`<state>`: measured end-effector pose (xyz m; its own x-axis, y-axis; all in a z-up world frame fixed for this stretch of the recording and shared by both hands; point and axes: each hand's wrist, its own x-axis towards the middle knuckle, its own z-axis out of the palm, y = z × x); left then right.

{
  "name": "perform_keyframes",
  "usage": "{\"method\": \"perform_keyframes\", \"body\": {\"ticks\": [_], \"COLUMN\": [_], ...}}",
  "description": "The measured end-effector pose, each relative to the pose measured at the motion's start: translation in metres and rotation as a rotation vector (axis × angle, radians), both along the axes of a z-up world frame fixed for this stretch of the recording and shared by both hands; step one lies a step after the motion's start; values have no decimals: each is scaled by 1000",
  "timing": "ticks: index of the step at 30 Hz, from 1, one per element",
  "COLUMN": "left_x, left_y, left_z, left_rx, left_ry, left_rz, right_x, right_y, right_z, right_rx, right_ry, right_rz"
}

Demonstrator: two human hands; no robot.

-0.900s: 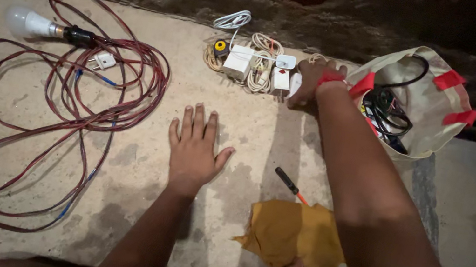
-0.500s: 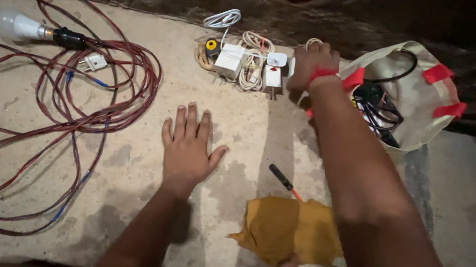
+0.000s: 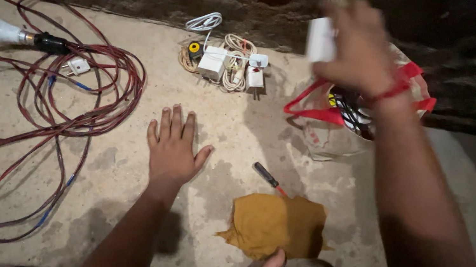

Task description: The person sits on the floor and retrieves electrical components from a bag. They wipe a white plug with a cloth, then use a screwdriver to disassemble a black plug, removing the cover and internal screws.

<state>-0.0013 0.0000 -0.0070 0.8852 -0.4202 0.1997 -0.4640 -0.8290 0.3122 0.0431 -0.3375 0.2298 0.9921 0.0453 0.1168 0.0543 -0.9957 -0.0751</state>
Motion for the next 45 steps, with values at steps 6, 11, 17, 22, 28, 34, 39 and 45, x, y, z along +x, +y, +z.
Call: {"method": "perform_keyframes", "body": {"ticks": [6,11,17,22,28,34,39,45], "left_x": [1,1,-1,0,1,1,1,0], "left_y": [-1,-2,-1,0,-1,0,-2,-1], "left_z": [-2,-2,0,2,2,-1,0,3], "left_rx": [21,35,20,22,37,54,58,-1], "left_ry": [16,18,9,14,36,35,53,13], "left_rz": [4,7,3,0,5,1,6,3], "right_x": [-40,-41,-37,-34,-36,-29,10,57], "right_y": [-84,-115,-92,-102,-100,-32,21,31], "right_z": [18,-33,-65,-107,-81,-18,-43,-120], "right_rx": [7,244,149,-90,-176,-188,23,-21], "right_ry": [232,449,755,669,621,156,146,136], "right_rz": [-167,-311,-565,-331,-371,-369,37,99]}}
